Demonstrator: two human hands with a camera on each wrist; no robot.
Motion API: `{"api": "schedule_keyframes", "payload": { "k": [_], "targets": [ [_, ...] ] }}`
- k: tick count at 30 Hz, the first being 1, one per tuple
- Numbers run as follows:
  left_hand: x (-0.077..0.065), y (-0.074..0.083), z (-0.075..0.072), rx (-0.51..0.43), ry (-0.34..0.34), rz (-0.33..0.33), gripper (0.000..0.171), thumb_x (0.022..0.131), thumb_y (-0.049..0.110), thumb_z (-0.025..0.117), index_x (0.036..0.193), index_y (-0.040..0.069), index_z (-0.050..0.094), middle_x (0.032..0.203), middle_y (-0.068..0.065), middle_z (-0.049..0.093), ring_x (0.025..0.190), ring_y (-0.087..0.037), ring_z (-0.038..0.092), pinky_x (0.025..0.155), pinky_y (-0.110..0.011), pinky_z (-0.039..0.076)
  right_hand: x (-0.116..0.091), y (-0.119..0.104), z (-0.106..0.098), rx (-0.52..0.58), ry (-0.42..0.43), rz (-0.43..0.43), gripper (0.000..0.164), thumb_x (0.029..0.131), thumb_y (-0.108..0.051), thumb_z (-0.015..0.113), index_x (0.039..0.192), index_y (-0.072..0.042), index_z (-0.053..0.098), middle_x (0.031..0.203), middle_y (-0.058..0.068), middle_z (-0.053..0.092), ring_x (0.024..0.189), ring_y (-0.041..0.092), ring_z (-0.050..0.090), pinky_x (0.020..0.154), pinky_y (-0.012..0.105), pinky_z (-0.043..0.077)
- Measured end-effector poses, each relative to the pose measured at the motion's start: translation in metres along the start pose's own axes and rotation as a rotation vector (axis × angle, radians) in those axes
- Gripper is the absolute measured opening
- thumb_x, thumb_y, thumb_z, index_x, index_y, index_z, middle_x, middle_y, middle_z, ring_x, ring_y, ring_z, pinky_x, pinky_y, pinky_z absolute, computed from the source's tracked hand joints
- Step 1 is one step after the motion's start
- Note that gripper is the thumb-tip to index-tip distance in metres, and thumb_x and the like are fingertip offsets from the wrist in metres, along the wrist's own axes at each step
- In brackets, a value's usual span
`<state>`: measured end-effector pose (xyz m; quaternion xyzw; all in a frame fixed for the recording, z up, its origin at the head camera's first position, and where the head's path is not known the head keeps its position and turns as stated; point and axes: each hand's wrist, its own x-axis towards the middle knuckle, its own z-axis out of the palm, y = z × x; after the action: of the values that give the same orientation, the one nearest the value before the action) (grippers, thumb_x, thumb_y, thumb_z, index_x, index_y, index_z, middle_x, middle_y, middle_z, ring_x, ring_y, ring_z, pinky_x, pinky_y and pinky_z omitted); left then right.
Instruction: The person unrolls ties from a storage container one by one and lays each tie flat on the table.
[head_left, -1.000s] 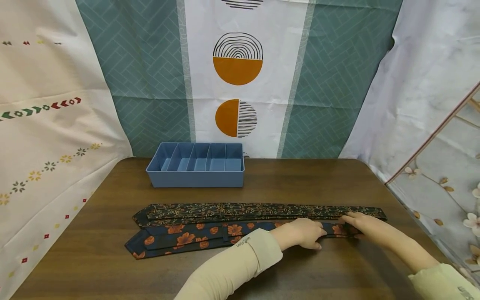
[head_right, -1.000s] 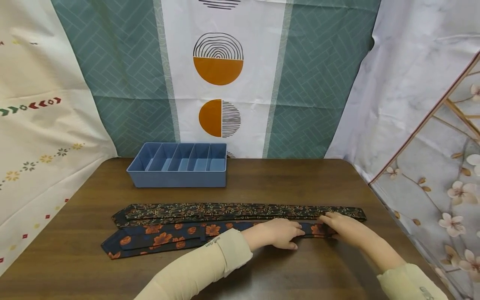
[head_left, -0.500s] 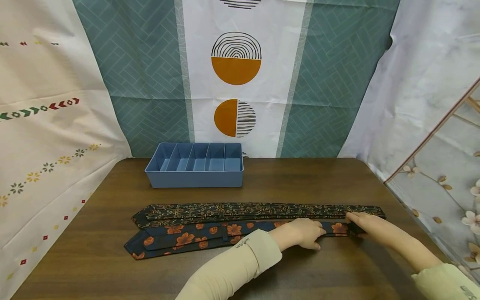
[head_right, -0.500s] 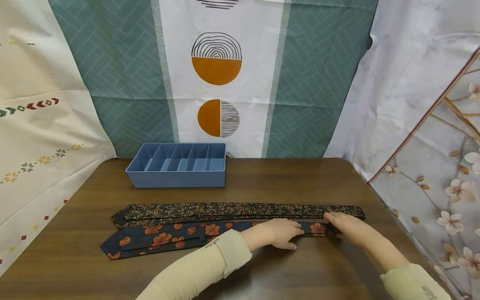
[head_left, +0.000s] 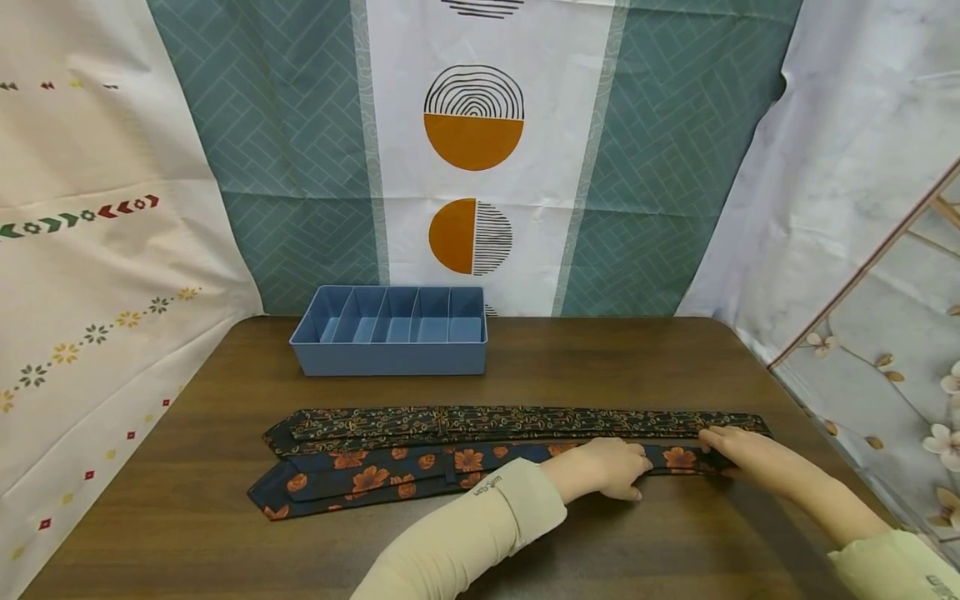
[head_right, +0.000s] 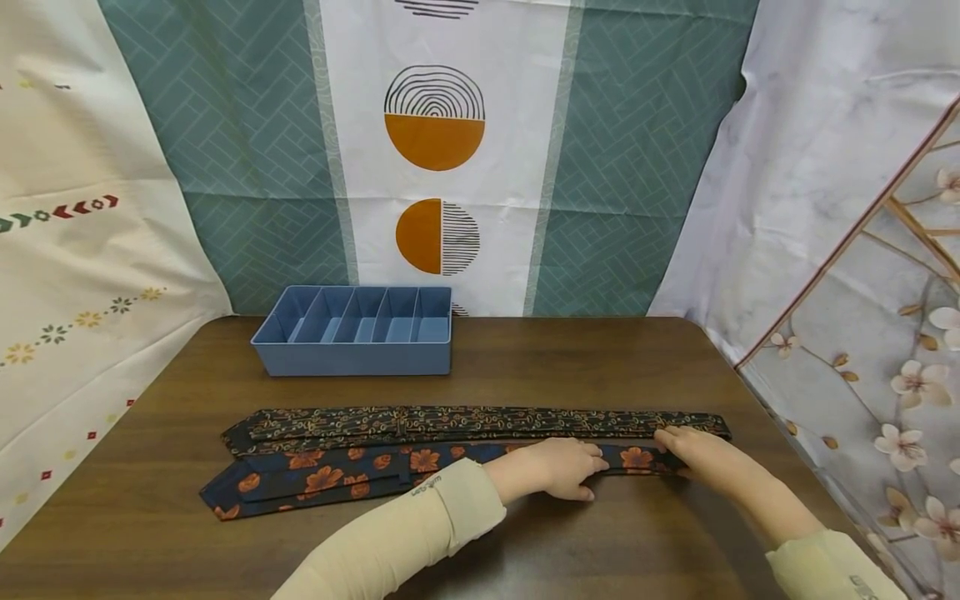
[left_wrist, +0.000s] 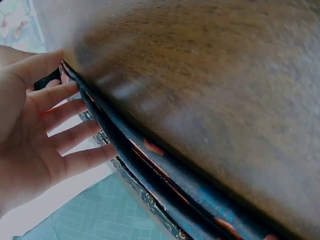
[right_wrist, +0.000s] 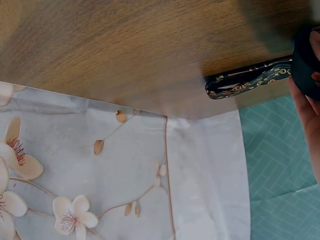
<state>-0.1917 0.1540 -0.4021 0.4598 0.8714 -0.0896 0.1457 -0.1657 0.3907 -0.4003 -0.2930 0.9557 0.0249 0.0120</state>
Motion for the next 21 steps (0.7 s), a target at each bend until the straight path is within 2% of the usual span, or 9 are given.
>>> {"api": "schedule_keyframes", "payload": {
  "k": [2, 7, 10, 21],
  "targets": [
    [0.0000, 0.0002, -0.0003, -0.001, 0.005, 0.001, 0.053, 0.093, 0.048, 0.052, 0.142, 0.035, 0.039, 0.146, 0.017, 0.036, 0.129, -0.003, 0.043, 0.102, -0.019, 0.041, -0.0006, -0.0002, -0.0008, 0.002, -0.012, 0.017, 0.039, 0.067, -0.006, 0.081, 0.099, -0.005, 0.060, 0.095, 0.007, 0.065, 0.084, 0.029, 0.064, 0.069, 0.040, 0.054],
    [0.0011, 0.0009, -0.0001, 0.018, 0.023, -0.010, 0.053, 0.092, 0.050, 0.051, 0.141, 0.035, 0.040, 0.149, 0.016, 0.032, 0.132, -0.007, 0.041, 0.102, -0.024, 0.042, -0.0021, 0.0011, -0.0042, -0.002, -0.049, 0.049, 0.051, 0.068, -0.006, 0.079, 0.114, 0.006, 0.059, 0.107, 0.021, 0.065, 0.095, 0.039, 0.063, 0.077, 0.047, 0.053],
    [0.0021, 0.0018, 0.0001, 0.026, 0.036, -0.025, 0.050, 0.092, 0.052, 0.050, 0.139, 0.037, 0.042, 0.149, 0.018, 0.032, 0.131, -0.007, 0.041, 0.101, -0.026, 0.043, -0.0030, 0.0011, -0.0055, -0.011, -0.057, 0.065, 0.055, 0.069, -0.007, 0.079, 0.117, 0.007, 0.058, 0.112, 0.026, 0.063, 0.099, 0.042, 0.061, 0.080, 0.051, 0.051],
    [0.0033, 0.0043, -0.0016, 0.033, 0.036, -0.038, 0.048, 0.091, 0.053, 0.049, 0.137, 0.040, 0.043, 0.149, 0.020, 0.030, 0.131, -0.005, 0.040, 0.101, -0.025, 0.043, -0.0033, 0.0031, -0.0037, -0.040, -0.024, 0.029, 0.044, 0.066, -0.005, 0.081, 0.106, 0.000, 0.064, 0.104, 0.018, 0.065, 0.094, 0.038, 0.063, 0.076, 0.048, 0.053]
  ]
}}
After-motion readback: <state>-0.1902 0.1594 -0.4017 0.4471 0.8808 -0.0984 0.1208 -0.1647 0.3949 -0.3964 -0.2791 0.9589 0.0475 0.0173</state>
